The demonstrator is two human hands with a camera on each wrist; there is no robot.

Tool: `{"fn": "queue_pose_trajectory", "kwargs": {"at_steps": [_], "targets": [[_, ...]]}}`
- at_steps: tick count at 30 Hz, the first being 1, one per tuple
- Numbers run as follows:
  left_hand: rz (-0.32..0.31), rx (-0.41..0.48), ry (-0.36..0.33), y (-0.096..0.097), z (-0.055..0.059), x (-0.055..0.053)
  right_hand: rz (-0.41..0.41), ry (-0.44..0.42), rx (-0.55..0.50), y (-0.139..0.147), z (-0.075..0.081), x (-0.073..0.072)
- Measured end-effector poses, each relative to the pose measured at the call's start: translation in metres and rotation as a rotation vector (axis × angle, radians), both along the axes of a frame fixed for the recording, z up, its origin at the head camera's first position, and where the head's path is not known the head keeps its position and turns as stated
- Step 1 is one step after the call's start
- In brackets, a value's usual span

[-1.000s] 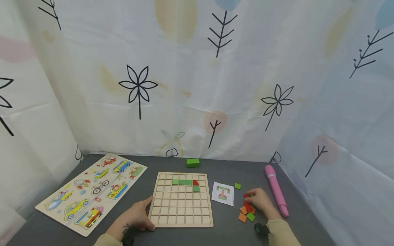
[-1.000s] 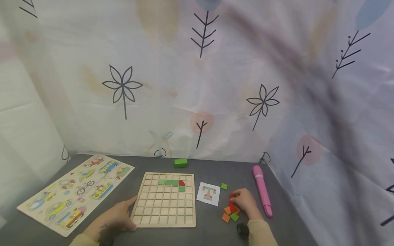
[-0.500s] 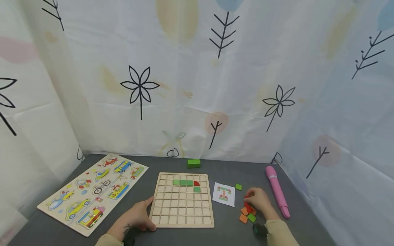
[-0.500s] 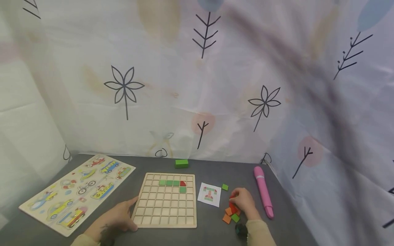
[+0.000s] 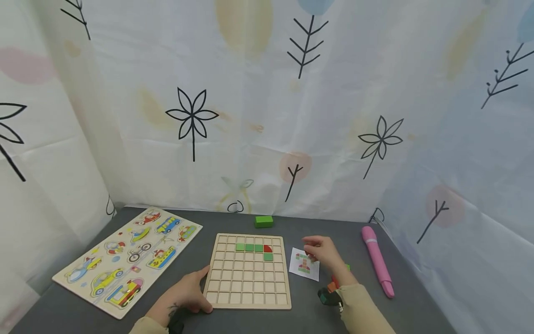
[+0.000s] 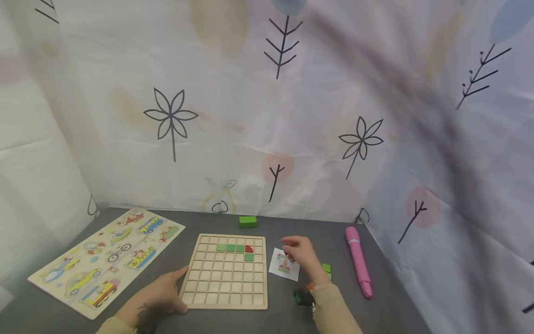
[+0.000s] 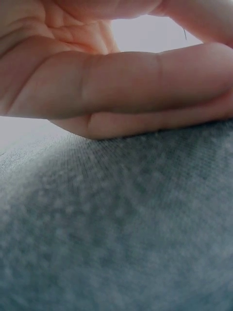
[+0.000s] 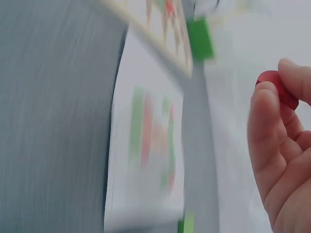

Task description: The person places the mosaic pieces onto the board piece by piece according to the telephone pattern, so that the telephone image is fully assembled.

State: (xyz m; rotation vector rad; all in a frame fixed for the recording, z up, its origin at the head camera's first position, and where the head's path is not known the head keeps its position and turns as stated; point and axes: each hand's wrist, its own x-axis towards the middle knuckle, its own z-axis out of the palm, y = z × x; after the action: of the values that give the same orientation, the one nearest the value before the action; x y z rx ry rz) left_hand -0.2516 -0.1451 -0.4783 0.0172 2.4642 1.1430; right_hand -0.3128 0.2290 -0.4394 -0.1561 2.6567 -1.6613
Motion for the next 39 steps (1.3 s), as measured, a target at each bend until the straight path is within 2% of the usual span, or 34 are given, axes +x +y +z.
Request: {"fn": "queue_pose_trajectory", "kwargs": {"at_steps": [3, 7, 11, 16, 19, 24, 29, 31, 39], "targets": [[0.0, 0.007, 0.004, 0.0, 0.0, 0.001, 0.097, 0.007, -0.028, -0.027, 0.005, -0.006], [0.002, 0.001, 0.009, 0.0, 0.0, 0.001, 0.158, 0.04, -0.022, -0.063, 0.003, -0.016], [0.009, -0.005, -0.001, 0.001, 0.0, 0.0, 0.182, 0.058, -0.026, -0.097, -0.003, -0.026], [0.005, -0.006, 0.001, 0.001, -0.001, 0.0, 0.191, 0.021, -0.062, -0.131, -0.014, -0.035], [0.0, 0.004, 0.011, 0.0, -0.002, -0.001, 0.198, 0.01, -0.048, -0.147, -0.02, -0.038], [-0.008, 0.015, 0.03, -0.003, -0.002, -0.001, 0.2, 0.072, 0.072, -0.168, -0.025, -0.039], [-0.008, 0.017, 0.022, -0.003, -0.001, -0.001, 0.159, 0.181, 0.29, -0.183, -0.026, -0.037], [-0.008, 0.021, 0.021, -0.002, -0.001, -0.001, 0.133, 0.194, 0.367, -0.188, -0.026, -0.036], [-0.014, 0.032, 0.02, -0.003, -0.001, 0.0, 0.097, 0.221, 0.52, -0.197, -0.022, -0.033]]}}
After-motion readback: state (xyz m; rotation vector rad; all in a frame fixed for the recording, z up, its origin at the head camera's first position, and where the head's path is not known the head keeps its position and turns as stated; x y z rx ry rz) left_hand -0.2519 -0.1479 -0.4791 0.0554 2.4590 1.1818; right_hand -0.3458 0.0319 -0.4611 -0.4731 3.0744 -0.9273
